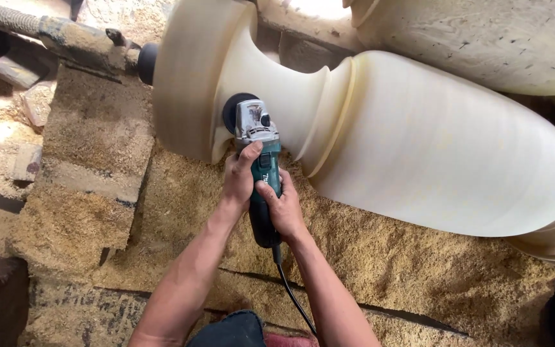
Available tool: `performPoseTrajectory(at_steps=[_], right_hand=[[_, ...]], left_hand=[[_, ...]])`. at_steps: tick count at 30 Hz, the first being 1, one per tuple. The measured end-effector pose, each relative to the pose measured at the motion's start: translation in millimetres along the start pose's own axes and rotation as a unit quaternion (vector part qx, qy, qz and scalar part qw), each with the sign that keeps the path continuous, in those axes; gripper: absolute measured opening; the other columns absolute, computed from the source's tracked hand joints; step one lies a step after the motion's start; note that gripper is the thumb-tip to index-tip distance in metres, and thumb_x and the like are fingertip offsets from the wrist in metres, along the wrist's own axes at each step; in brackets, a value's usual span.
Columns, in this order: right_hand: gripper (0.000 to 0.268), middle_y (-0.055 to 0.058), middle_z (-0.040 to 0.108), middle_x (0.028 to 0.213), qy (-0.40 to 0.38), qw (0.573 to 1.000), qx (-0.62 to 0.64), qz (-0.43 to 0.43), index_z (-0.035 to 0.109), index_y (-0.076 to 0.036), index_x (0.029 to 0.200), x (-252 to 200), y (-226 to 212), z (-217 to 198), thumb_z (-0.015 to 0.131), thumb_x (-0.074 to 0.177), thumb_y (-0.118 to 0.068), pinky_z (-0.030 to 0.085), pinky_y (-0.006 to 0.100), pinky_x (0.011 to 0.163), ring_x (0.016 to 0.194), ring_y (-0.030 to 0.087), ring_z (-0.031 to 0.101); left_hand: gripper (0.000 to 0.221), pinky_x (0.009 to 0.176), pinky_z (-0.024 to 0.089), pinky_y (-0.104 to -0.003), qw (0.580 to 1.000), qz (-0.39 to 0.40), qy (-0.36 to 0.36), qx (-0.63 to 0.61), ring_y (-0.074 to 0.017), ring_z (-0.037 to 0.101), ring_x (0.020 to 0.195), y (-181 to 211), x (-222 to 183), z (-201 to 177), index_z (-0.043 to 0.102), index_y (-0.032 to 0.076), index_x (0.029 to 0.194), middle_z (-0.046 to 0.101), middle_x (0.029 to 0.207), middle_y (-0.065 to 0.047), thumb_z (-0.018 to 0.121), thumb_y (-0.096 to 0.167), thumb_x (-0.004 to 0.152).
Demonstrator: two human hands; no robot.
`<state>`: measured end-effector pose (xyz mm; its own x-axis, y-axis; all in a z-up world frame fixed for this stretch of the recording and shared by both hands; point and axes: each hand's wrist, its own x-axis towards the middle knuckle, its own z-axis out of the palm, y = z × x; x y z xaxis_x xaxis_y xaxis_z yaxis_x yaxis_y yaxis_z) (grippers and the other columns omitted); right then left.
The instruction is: Sanding a large wooden vase on a lathe using an angle grinder with a sanding attachment.
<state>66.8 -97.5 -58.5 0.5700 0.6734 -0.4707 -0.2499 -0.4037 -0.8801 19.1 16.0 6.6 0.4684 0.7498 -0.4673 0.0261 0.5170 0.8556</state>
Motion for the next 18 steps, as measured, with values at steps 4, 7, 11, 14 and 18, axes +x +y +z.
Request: performPoseTrajectory(at_steps=[4,7,11,14,18], right_hand=[[0.056,0.014,0.065,0.088,0.008,1.0,-0.014,0.014,0.062,-0.016,0.132,-8.2,-18.3,-3.6,0.079,0.086,-0.043,0.056,0.041,0.067,0.081,0.027,0.065],[0.06,0.019,0.065,0.09,0.021,0.999,-0.019,0.019,0.06,-0.013,0.133,-12.3,-26.8,-6.2,0.081,0.085,-0.043,0.055,0.043,0.07,0.084,0.031,0.066],[0.061,0.016,0.066,0.089,0.025,0.999,-0.031,0.034,0.061,-0.015,0.131,-16.5,-27.7,-7.9,0.081,0.083,-0.047,0.055,0.041,0.068,0.083,0.029,0.067],[0.062,0.017,0.066,0.09,0.031,0.998,-0.03,0.041,0.06,-0.014,0.132,-20.2,-29.5,-6.1,0.081,0.083,-0.046,0.055,0.041,0.069,0.085,0.03,0.067],[0.063,0.018,0.066,0.091,0.04,0.998,-0.033,0.042,0.059,-0.012,0.131,-19.4,-24.5,-8.8,0.08,0.084,-0.047,0.055,0.04,0.07,0.086,0.03,0.067]], left_hand=[[0.066,0.086,0.053,-0.05,0.999,-0.024,0.017,-0.015,-0.0263,0.058,0.1,12.0,-12.9,13.7,0.068,-0.003,0.121,0.064,0.108,-0.018,0.072,0.052,0.084],[0.072,0.09,0.053,-0.053,0.999,-0.03,0.009,-0.034,-0.0283,0.059,0.104,10.9,-14.8,18.0,0.063,-0.003,0.127,0.062,0.115,-0.02,0.07,0.054,0.084],[0.058,0.076,0.055,-0.043,0.998,-0.04,0.014,-0.053,-0.0226,0.062,0.085,9.4,-12.6,17.3,0.068,0.001,0.111,0.062,0.094,-0.013,0.071,0.052,0.083],[0.048,0.062,0.055,-0.037,0.997,-0.045,0.019,-0.061,-0.0182,0.063,0.07,15.9,-16.6,19.4,0.071,0.004,0.095,0.061,0.077,-0.009,0.072,0.05,0.082],[0.046,0.053,0.05,-0.033,0.996,-0.057,0.024,-0.06,-0.0161,0.059,0.06,11.4,-15.7,18.8,0.071,0.004,0.084,0.059,0.068,-0.007,0.072,0.05,0.081]])
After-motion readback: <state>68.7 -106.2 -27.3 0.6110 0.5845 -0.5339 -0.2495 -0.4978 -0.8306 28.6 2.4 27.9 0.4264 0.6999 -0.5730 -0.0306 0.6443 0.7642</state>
